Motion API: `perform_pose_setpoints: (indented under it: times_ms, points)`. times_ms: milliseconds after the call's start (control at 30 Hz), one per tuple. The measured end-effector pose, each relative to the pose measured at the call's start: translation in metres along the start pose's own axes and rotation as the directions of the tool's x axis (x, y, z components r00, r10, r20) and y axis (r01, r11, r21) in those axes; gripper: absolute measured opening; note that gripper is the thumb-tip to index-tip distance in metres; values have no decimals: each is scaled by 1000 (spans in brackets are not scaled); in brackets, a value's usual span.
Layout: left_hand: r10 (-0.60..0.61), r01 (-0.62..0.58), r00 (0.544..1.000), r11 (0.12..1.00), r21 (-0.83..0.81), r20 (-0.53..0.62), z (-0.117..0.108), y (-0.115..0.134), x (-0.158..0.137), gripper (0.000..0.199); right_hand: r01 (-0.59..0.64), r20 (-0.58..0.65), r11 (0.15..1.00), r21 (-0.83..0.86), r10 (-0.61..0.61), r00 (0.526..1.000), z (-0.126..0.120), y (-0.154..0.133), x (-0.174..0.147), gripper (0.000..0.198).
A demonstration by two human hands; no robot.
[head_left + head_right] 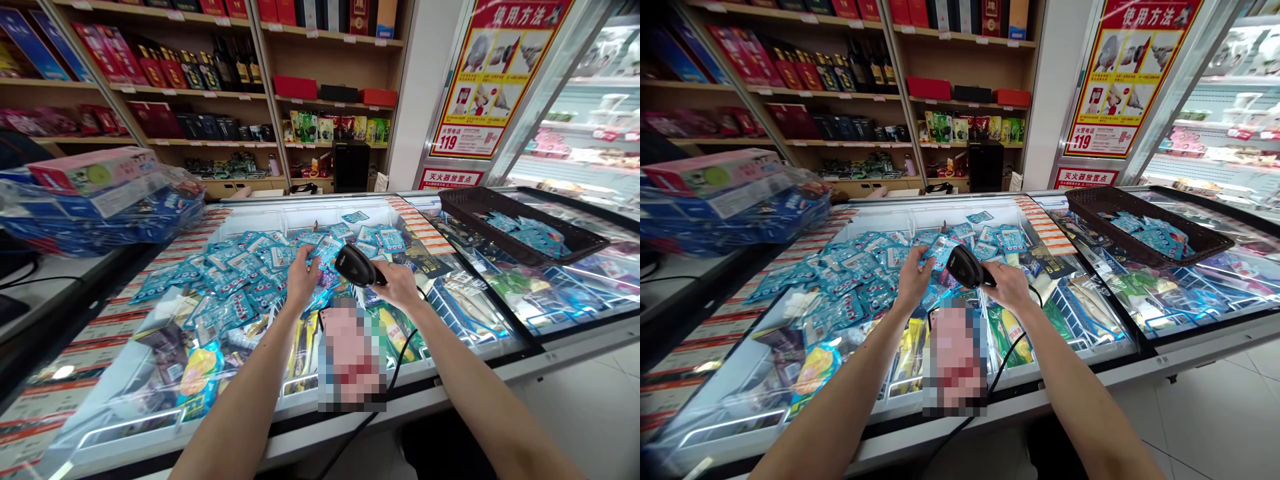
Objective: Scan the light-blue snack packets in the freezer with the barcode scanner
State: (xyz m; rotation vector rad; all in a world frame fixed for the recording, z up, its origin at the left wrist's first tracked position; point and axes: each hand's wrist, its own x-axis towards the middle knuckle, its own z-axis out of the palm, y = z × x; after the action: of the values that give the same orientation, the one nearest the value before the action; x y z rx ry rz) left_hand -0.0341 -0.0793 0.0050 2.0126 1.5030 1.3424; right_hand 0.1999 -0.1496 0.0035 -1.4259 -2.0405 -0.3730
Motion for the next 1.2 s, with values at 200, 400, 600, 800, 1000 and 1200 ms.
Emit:
perform_pose_setpoints:
  times_ms: [200,400,600,800,1000,1200]
  points:
    - [-1,1,1000,1000,2,8,1,-1,0,32,21,-19,1000,9,-21,1000,2,2,0,38]
    - [13,-13,1000,1000,0,-4,0,-1,0,32,28,-49,999,20,-27,998,3,3,-1,35]
    - [29,-29,1000,999,15,-11,-1,1,-1,31,48,-45,999,22,-47,998,2,0,-1,38]
    - [29,-27,998,999,47,-48,-2,3,-3,31,59,-17,998,31,-58,998,2,-1,-1,38]
    - [19,-15,998,997,73,-54,-2,4,-2,31,79,-4,995,58,-78,997,1,-1,-1,36]
    - [30,-27,998,998,61,-59,-1,2,-2,30,87,-28,995,55,-85,996,2,-1,-1,37]
